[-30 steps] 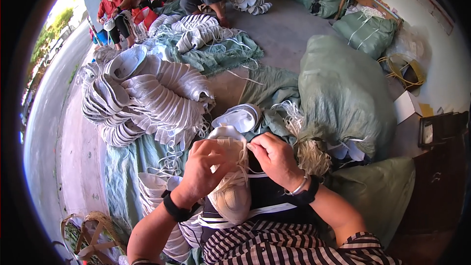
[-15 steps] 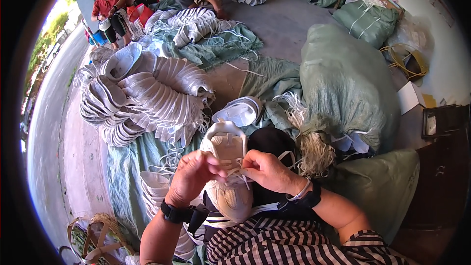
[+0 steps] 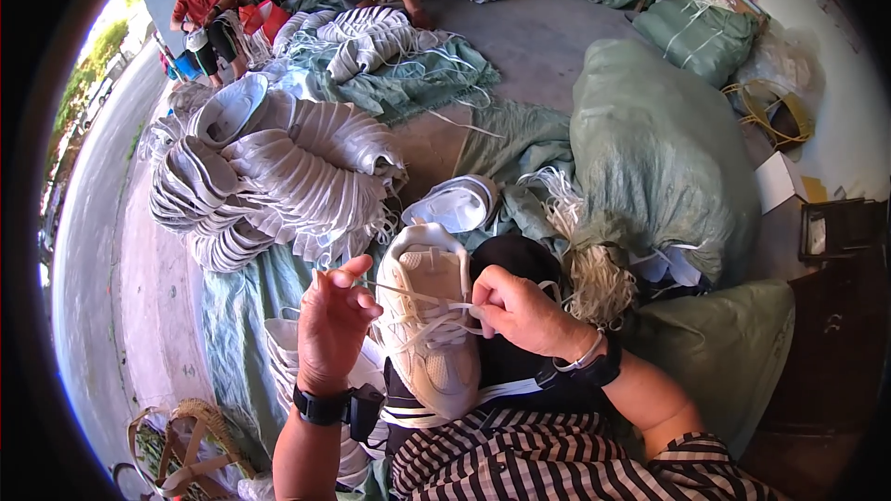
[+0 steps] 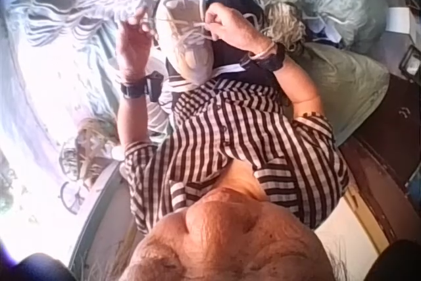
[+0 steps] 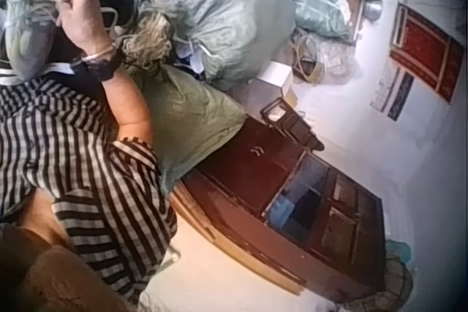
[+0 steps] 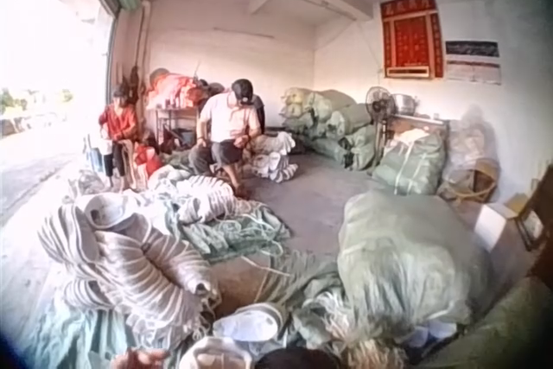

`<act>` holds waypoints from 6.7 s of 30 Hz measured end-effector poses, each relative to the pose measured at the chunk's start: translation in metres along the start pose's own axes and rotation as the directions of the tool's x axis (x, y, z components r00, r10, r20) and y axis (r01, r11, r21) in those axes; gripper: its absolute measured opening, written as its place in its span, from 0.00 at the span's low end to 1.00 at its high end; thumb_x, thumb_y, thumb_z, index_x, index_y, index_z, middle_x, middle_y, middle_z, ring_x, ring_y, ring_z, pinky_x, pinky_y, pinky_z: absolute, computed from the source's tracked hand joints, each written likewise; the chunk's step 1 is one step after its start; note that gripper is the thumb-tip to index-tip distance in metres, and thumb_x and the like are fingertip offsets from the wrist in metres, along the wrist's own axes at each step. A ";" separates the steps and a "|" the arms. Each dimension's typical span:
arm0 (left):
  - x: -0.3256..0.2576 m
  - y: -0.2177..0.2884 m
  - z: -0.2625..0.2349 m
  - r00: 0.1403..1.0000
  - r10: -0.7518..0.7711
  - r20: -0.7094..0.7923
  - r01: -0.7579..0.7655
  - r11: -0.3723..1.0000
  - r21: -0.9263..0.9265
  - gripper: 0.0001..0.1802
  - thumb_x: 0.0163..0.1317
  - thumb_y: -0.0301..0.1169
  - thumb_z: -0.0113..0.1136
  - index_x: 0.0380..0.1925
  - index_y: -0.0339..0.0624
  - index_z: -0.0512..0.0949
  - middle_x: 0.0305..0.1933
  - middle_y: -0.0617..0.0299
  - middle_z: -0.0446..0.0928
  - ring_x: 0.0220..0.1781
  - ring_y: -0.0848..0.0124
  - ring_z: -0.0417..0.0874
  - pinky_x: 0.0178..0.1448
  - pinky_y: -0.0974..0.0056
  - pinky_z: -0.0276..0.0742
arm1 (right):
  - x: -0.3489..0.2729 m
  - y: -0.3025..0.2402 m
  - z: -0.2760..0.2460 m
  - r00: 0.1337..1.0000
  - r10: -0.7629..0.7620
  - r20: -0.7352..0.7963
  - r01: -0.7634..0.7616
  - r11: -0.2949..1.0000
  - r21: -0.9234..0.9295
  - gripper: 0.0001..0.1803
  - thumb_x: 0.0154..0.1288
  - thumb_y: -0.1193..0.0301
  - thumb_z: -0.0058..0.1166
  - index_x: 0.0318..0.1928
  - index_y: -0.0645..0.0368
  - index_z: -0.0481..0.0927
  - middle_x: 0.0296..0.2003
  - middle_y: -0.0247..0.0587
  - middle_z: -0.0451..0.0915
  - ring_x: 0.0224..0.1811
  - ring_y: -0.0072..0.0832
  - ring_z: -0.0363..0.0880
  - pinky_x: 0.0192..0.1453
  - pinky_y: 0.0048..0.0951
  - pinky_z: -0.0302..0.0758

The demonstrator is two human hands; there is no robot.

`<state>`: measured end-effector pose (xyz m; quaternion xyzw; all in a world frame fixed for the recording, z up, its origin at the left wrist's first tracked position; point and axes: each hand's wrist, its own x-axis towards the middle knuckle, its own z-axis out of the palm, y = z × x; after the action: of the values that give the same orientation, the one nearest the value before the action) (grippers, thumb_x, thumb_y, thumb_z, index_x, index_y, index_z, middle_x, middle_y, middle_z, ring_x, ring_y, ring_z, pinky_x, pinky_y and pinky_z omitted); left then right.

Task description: The recorder is lacing white sneakers as part of a manufacturing or finishing process.

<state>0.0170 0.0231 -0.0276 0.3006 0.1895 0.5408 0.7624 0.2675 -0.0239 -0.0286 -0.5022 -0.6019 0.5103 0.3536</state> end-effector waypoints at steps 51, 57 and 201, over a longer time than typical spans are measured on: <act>-0.007 -0.049 0.005 0.880 0.345 0.326 -0.277 -0.186 0.943 0.13 0.45 0.19 0.62 0.34 0.42 0.76 0.31 0.58 0.72 0.24 0.66 0.76 0.28 0.65 0.75 | 0.020 0.022 -0.041 0.994 -0.043 0.099 0.008 0.943 0.332 0.07 0.60 0.75 0.57 0.38 0.60 0.74 0.20 0.20 0.67 0.19 0.07 0.63 0.22 0.14 0.60; -0.024 -0.047 0.000 0.928 0.296 0.225 -0.195 -0.126 0.973 0.16 0.49 0.21 0.62 0.40 0.41 0.72 0.33 0.56 0.71 0.31 0.66 0.77 0.34 0.66 0.76 | -0.012 0.086 -0.085 0.935 0.340 0.098 -0.235 0.390 0.890 0.06 0.63 0.71 0.55 0.41 0.55 0.78 0.19 0.25 0.69 0.12 0.10 0.58 0.14 0.11 0.54; 0.049 0.001 0.037 0.836 -0.308 0.454 -0.517 -0.162 0.841 0.17 0.41 0.29 0.65 0.36 0.55 0.82 0.31 0.67 0.76 0.39 0.62 0.74 0.49 0.60 0.67 | 0.078 -0.048 -0.052 0.966 -0.260 -0.004 0.259 0.965 -0.042 0.11 0.69 0.67 0.45 0.34 0.63 0.69 0.22 0.38 0.77 0.20 0.27 0.75 0.25 0.30 0.70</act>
<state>0.0552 0.0600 0.0024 0.9179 0.2863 0.1598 0.2237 0.2852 0.0660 0.0235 -0.4287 -0.6712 0.4449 0.4097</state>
